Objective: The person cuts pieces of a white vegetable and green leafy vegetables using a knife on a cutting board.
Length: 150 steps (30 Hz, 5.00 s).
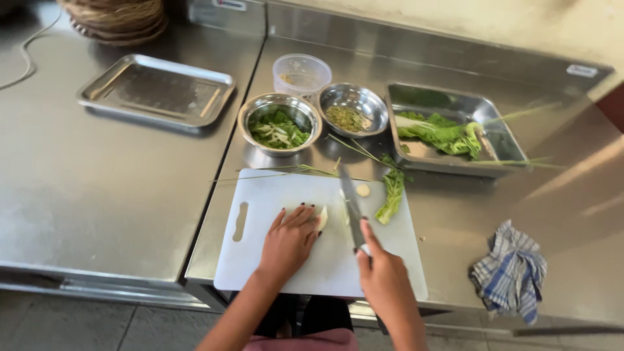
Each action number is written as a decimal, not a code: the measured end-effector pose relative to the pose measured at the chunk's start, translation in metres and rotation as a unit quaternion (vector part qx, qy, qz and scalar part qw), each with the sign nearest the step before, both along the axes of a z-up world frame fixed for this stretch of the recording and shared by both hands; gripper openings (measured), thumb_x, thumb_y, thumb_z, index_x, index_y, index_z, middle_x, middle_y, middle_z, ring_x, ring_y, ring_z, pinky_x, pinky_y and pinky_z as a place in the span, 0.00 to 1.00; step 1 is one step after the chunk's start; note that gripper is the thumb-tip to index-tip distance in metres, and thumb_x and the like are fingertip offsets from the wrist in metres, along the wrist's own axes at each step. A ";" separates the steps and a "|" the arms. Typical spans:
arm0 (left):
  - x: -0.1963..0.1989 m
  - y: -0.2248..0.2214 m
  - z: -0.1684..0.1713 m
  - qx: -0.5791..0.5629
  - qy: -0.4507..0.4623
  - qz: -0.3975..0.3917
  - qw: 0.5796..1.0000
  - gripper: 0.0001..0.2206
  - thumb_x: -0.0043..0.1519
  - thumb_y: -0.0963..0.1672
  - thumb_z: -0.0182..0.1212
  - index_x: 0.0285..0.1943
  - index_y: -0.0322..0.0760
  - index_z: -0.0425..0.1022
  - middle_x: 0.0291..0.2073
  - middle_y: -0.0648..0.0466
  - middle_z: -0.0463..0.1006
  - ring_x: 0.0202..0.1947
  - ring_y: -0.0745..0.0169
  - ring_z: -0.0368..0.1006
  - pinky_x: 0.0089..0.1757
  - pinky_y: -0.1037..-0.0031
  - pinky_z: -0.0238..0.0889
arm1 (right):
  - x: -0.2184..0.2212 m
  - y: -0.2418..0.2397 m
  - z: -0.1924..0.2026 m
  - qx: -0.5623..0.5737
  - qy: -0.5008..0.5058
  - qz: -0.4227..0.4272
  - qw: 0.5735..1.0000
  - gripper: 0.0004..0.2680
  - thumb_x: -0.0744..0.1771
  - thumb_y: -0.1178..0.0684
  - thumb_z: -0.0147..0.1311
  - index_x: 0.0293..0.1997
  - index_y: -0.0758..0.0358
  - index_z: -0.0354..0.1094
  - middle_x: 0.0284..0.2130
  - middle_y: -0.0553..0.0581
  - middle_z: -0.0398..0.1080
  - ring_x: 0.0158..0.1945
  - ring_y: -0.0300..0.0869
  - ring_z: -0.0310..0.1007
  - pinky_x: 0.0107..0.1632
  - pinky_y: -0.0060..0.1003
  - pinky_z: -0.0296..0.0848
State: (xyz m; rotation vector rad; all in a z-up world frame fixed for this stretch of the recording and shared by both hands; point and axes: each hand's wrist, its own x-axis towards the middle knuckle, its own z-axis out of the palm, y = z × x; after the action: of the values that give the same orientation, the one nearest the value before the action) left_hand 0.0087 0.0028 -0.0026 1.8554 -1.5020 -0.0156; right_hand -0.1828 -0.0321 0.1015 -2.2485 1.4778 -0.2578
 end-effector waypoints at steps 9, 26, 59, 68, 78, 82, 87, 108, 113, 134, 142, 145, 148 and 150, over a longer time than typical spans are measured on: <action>0.012 -0.034 -0.003 0.004 -0.132 -0.029 0.991 0.22 0.60 0.46 0.60 0.66 0.44 0.73 0.66 0.45 0.68 0.67 0.45 0.58 0.61 0.49 0.49 | -0.013 -0.006 -0.006 0.056 -0.169 -0.074 0.981 0.24 0.67 0.51 0.54 0.74 0.38 0.56 0.14 0.61 0.73 0.15 0.45 0.77 0.27 0.44 0.77; 0.005 -0.011 0.009 -0.032 -0.114 -0.048 0.992 0.13 0.61 0.41 0.58 0.54 0.38 0.80 0.58 0.55 0.79 0.68 0.53 0.64 0.64 0.50 0.49 | 0.026 0.006 -0.044 0.041 0.024 -0.019 0.999 0.28 0.67 0.48 0.48 0.79 0.40 0.42 0.34 0.67 0.76 0.41 0.63 0.77 0.47 0.57 0.74; -0.001 -0.011 0.000 -0.024 -0.097 -0.057 0.993 0.13 0.61 0.40 0.58 0.54 0.36 0.79 0.53 0.53 0.81 0.62 0.59 0.71 0.63 0.58 0.54 | 0.058 0.010 -0.032 0.036 0.137 0.032 0.989 0.32 0.65 0.59 0.48 0.78 0.62 0.31 0.34 0.72 0.73 0.35 0.62 0.79 0.38 0.52 0.80; 0.000 -0.007 0.001 -0.031 -0.127 -0.061 0.990 0.15 0.60 0.41 0.57 0.55 0.36 0.79 0.55 0.53 0.80 0.63 0.60 0.70 0.62 0.56 0.53 | 0.039 0.037 -0.040 0.004 0.215 0.039 0.976 0.28 0.68 0.55 0.43 0.79 0.51 0.31 0.35 0.68 0.73 0.36 0.60 0.79 0.39 0.53 0.79; 0.001 -0.006 0.003 -0.044 -0.082 -0.066 0.993 0.14 0.62 0.42 0.58 0.55 0.36 0.78 0.57 0.51 0.80 0.62 0.58 0.70 0.61 0.58 0.57 | 0.032 0.005 -0.028 -0.004 0.033 0.023 0.999 0.24 0.69 0.51 0.45 0.76 0.54 0.42 0.31 0.71 0.76 0.36 0.66 0.77 0.41 0.59 0.76; 0.000 -0.005 0.006 -0.038 -0.071 -0.078 0.994 0.14 0.60 0.41 0.58 0.55 0.35 0.78 0.55 0.51 0.80 0.60 0.56 0.72 0.60 0.58 0.58 | 0.028 0.008 -0.022 0.008 0.031 -0.010 0.999 0.25 0.69 0.50 0.45 0.77 0.47 0.44 0.28 0.71 0.76 0.36 0.66 0.77 0.43 0.58 0.74; 0.000 -0.004 0.002 -0.057 -0.072 -0.085 0.992 0.15 0.60 0.41 0.58 0.56 0.33 0.78 0.56 0.49 0.80 0.59 0.55 0.72 0.59 0.57 0.58 | 0.019 0.019 -0.018 -0.027 -0.037 -0.001 0.999 0.23 0.68 0.51 0.46 0.74 0.49 0.48 0.27 0.71 0.75 0.34 0.65 0.77 0.41 0.60 0.72; -0.004 0.000 0.015 -0.057 -0.107 -0.036 0.992 0.13 0.60 0.41 0.58 0.53 0.37 0.79 0.55 0.52 0.80 0.59 0.60 0.74 0.61 0.54 0.56 | 0.039 0.025 -0.025 0.007 0.032 0.014 0.999 0.27 0.67 0.52 0.47 0.78 0.55 0.41 0.30 0.72 0.75 0.34 0.66 0.77 0.40 0.60 0.75; -0.003 0.000 0.023 -0.036 -0.122 -0.018 0.992 0.19 0.51 0.40 0.60 0.53 0.36 0.79 0.54 0.50 0.80 0.62 0.52 0.70 0.61 0.46 0.51 | 0.041 0.023 -0.025 0.054 0.079 0.015 0.995 0.29 0.68 0.53 0.46 0.79 0.56 0.34 0.29 0.71 0.75 0.34 0.65 0.78 0.38 0.57 0.77; -0.004 0.000 0.004 -0.027 -0.120 -0.022 0.992 0.18 0.55 0.42 0.59 0.55 0.36 0.78 0.57 0.52 0.77 0.62 0.55 0.69 0.62 0.49 0.51 | 0.035 0.000 -0.002 0.006 0.055 0.030 0.998 0.25 0.68 0.50 0.49 0.76 0.49 0.45 0.31 0.71 0.76 0.38 0.66 0.77 0.44 0.58 0.74; -0.005 0.000 0.005 -0.039 -0.114 -0.014 0.993 0.18 0.55 0.42 0.58 0.56 0.38 0.77 0.58 0.53 0.78 0.62 0.56 0.69 0.63 0.50 0.50 | 0.037 0.013 -0.025 -0.010 -0.005 0.049 0.999 0.24 0.68 0.51 0.48 0.75 0.53 0.45 0.28 0.70 0.75 0.35 0.64 0.77 0.42 0.57 0.74; -0.005 0.000 0.006 -0.040 -0.111 -0.013 0.993 0.18 0.56 0.42 0.58 0.56 0.38 0.78 0.58 0.53 0.78 0.63 0.55 0.69 0.63 0.50 0.50 | 0.041 0.018 -0.032 -0.014 0.021 0.035 0.999 0.26 0.68 0.50 0.48 0.77 0.50 0.43 0.31 0.69 0.75 0.36 0.65 0.77 0.41 0.57 0.75; -0.005 0.000 0.007 -0.034 -0.111 -0.015 0.993 0.18 0.56 0.42 0.58 0.55 0.37 0.78 0.58 0.53 0.78 0.63 0.55 0.69 0.63 0.50 0.50 | 0.039 0.020 -0.036 -0.006 0.047 0.025 0.999 0.28 0.68 0.49 0.48 0.79 0.47 0.40 0.33 0.68 0.75 0.36 0.66 0.77 0.41 0.58 0.75; -0.004 -0.001 0.007 -0.029 -0.113 -0.015 0.993 0.17 0.56 0.42 0.58 0.55 0.37 0.78 0.58 0.52 0.78 0.63 0.55 0.69 0.63 0.50 0.50 | 0.039 0.020 -0.037 -0.010 0.047 0.034 0.998 0.29 0.68 0.49 0.49 0.79 0.46 0.39 0.34 0.68 0.75 0.36 0.66 0.77 0.41 0.59 0.75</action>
State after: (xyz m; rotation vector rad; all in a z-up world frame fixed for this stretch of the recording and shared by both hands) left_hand 0.0043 0.0023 0.0044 1.8371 -1.6636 0.2282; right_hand -0.1442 -0.0121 0.0642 -2.3501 1.4478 -0.1491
